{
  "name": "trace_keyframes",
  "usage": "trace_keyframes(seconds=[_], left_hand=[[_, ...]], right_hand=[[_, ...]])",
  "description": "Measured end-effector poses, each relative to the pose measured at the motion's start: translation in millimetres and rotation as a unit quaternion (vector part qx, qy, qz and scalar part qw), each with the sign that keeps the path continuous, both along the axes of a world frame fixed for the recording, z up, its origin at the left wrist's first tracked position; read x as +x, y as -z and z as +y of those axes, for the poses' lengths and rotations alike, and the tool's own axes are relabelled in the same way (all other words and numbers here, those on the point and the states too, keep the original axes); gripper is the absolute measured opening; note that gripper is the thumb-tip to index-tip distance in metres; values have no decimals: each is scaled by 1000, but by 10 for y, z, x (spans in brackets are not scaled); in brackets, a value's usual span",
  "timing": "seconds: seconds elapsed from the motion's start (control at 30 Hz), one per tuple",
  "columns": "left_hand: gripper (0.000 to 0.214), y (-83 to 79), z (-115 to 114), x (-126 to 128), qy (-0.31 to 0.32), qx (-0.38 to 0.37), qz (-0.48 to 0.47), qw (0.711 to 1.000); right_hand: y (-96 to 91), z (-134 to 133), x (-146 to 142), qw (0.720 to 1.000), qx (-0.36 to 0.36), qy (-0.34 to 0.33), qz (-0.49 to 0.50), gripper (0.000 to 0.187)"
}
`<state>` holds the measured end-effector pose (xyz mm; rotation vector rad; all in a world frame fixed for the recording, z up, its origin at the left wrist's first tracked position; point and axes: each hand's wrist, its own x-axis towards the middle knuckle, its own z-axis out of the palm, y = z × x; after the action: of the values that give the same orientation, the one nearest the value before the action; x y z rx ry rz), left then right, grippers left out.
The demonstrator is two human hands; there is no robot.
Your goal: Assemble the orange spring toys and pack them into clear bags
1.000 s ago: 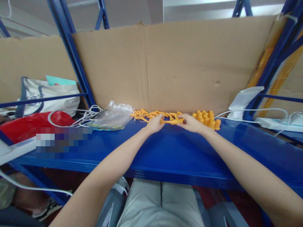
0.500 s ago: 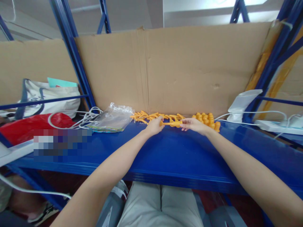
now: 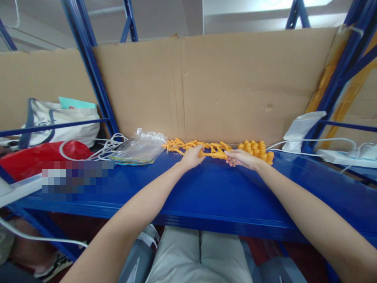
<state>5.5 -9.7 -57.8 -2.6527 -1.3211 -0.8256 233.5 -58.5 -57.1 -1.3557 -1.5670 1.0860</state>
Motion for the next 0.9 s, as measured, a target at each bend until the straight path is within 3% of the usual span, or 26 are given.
trace_keyframes(seconds=[0.3,0.43,0.53,0.67,0.9], left_hand=[[21,-9,-11,11,23,-4,-20,1000],[21,-12,-7,11,27,-11,-26,999],[22,-13,-9,20,21,-2,-22,1000],[22,-10,-15,35,12,4,-21,1000],[23,-15,-24,32,19,10,-27,999]], right_hand=[[2,13,-99,998,-34,46,-37,59],[12,35,-75,998,-52,32,-29,61],[23,44,-32,997,-70,1,16,53],[27,22,28,995,-53,-34,75,15],[25,-5,64,995,-44,-44,82,13]])
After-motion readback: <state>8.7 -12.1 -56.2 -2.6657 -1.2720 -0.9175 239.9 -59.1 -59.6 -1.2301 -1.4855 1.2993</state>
